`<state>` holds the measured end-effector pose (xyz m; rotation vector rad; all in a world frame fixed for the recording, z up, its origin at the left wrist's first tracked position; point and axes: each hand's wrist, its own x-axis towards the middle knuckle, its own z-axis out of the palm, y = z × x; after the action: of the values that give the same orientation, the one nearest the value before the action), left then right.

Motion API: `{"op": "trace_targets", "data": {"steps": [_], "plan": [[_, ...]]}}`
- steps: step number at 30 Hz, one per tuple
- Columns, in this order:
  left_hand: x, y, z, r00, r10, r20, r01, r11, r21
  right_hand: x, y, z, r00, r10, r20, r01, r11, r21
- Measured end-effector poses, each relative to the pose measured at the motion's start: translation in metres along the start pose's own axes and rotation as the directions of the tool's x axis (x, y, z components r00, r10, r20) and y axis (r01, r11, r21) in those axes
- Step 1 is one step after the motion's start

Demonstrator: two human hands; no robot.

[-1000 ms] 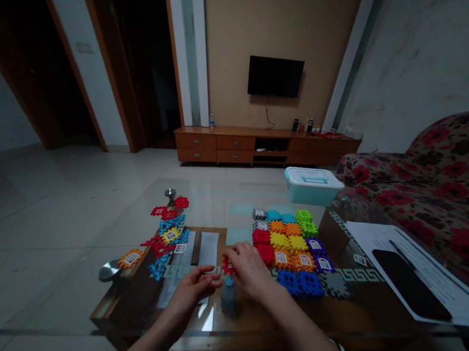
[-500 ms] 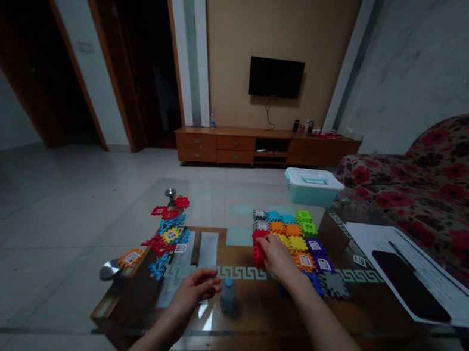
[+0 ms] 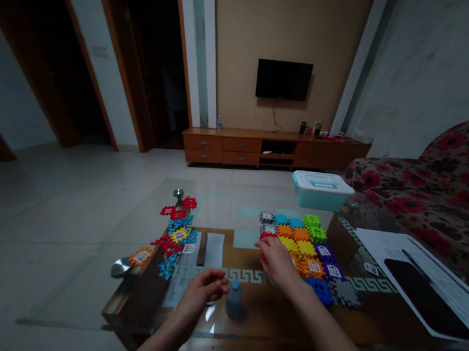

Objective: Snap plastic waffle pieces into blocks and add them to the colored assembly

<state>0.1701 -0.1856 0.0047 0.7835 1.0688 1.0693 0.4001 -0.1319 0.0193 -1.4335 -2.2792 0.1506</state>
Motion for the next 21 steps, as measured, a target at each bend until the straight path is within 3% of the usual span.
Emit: {"op": "trace_targets", "data": {"steps": [3, 6, 14, 17, 21], "plan": [[-0.001, 0.003, 0.002, 1.000, 0.014, -0.003, -0.014, 0.999, -0.030, 0.018, -0.016, 0.016, 0.998, -0.064, -0.029, 0.066, 0.992, 0.111], [-0.002, 0.004, 0.003, 1.000, -0.009, -0.026, 0.008, 0.999, -0.035, 0.055, -0.030, 0.043, 0.995, -0.097, -0.016, 0.098, 0.976, 0.194], [-0.007, 0.006, -0.002, 0.999, -0.041, -0.016, 0.040, 0.996, -0.078, 0.210, -0.071, 0.117, 0.988, -0.050, 0.147, 0.044, 0.998, 0.045], [-0.001, -0.006, -0.005, 0.999, -0.037, 0.011, 0.038, 0.994, -0.102, 0.263, -0.093, 0.136, 0.972, -0.120, 0.202, 0.114, 0.993, 0.042], [0.009, -0.023, -0.007, 0.998, -0.058, -0.022, 0.056, 0.995, -0.087, 0.310, -0.121, 0.159, 0.909, -0.270, 0.318, 0.263, 0.963, 0.067]]}}
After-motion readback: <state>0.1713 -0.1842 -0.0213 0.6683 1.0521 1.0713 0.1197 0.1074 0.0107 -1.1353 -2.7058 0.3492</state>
